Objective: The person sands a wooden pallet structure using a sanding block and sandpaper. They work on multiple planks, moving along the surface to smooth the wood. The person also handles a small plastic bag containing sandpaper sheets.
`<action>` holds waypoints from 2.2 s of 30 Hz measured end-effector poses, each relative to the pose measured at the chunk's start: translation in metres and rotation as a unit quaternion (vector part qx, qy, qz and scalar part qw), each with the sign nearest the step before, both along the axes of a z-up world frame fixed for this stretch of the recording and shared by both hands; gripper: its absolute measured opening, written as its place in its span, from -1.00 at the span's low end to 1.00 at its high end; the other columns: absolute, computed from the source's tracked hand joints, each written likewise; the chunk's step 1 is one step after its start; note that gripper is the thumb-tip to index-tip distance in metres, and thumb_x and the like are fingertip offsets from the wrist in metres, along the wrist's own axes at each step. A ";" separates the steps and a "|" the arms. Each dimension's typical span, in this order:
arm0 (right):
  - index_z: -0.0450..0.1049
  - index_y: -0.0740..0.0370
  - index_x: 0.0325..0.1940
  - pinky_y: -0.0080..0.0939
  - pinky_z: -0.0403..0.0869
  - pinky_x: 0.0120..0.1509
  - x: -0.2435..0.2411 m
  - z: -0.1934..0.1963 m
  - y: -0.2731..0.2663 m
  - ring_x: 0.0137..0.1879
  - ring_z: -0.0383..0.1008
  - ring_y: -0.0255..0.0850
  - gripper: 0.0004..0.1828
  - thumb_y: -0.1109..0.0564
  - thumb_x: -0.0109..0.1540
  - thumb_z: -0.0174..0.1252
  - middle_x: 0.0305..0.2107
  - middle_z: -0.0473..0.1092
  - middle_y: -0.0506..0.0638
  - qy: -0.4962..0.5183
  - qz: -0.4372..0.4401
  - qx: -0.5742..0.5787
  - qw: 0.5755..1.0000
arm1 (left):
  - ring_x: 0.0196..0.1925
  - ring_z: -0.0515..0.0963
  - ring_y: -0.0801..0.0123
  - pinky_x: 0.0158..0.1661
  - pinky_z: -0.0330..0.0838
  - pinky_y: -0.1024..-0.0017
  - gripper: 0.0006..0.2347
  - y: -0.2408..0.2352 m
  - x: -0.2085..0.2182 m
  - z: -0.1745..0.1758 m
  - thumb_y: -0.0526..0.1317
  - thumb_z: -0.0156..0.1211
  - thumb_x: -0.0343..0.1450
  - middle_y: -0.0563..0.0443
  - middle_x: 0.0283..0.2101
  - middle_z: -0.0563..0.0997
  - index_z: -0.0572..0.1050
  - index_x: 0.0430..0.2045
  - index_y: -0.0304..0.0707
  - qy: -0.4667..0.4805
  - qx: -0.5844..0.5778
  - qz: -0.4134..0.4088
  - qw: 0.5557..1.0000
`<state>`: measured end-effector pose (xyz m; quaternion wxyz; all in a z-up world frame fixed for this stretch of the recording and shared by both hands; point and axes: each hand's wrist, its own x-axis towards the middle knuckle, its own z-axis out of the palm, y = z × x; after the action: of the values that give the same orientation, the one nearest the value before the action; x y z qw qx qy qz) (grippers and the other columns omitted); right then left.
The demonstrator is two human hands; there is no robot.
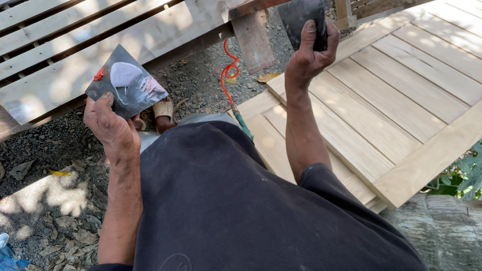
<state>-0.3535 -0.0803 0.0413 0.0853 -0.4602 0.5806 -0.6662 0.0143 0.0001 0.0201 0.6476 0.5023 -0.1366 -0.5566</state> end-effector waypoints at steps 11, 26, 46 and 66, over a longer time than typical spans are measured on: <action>0.45 0.34 0.02 -0.17 0.57 0.00 0.010 -0.012 -0.010 -0.04 0.49 -0.19 -0.76 0.11 0.38 0.21 -0.11 0.45 0.09 -0.031 -0.086 -0.051 0.994 | -0.39 0.55 0.54 -0.42 0.51 0.52 -0.88 0.000 -0.001 0.007 -0.29 -0.05 0.45 0.09 -0.35 0.54 0.44 -0.32 -0.34 -0.011 -0.010 -0.011 1.000; 0.50 0.32 -0.07 -0.22 0.50 -0.10 -0.027 0.044 0.003 -0.18 0.50 -0.22 -0.84 0.17 0.34 0.24 -0.25 0.49 0.01 0.174 -0.015 0.045 0.984 | -0.43 0.59 0.54 -0.54 0.52 0.54 -0.76 -0.010 -0.010 0.002 -0.28 -0.07 0.43 0.05 -0.32 0.58 0.47 -0.13 -0.45 0.004 0.018 -0.033 0.999; 0.57 0.32 0.01 -0.17 0.50 -0.10 -0.035 0.120 0.019 -0.18 0.56 -0.17 -0.84 0.22 0.36 0.24 -0.25 0.53 0.11 0.322 0.257 0.334 0.848 | -0.35 0.59 0.47 -0.41 0.52 0.50 -0.75 -0.016 -0.016 -0.002 -0.29 -0.06 0.46 0.05 -0.28 0.57 0.47 -0.08 -0.48 0.004 0.032 -0.049 0.998; 0.50 0.38 -0.09 -0.31 0.38 -0.21 -0.043 0.103 0.000 -0.32 0.40 -0.32 -0.90 0.27 0.36 0.24 -0.39 0.46 -0.03 0.122 0.116 0.143 0.975 | -0.37 0.59 0.49 -0.47 0.50 0.52 -0.72 -0.018 -0.011 0.001 -0.31 -0.09 0.42 0.02 -0.26 0.59 0.47 -0.07 -0.48 0.006 0.031 -0.044 0.999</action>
<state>-0.3965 -0.0801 0.1446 0.1551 -0.5852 0.6187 -0.5007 0.0033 -0.0177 0.0215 0.6071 0.5125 -0.1375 -0.5915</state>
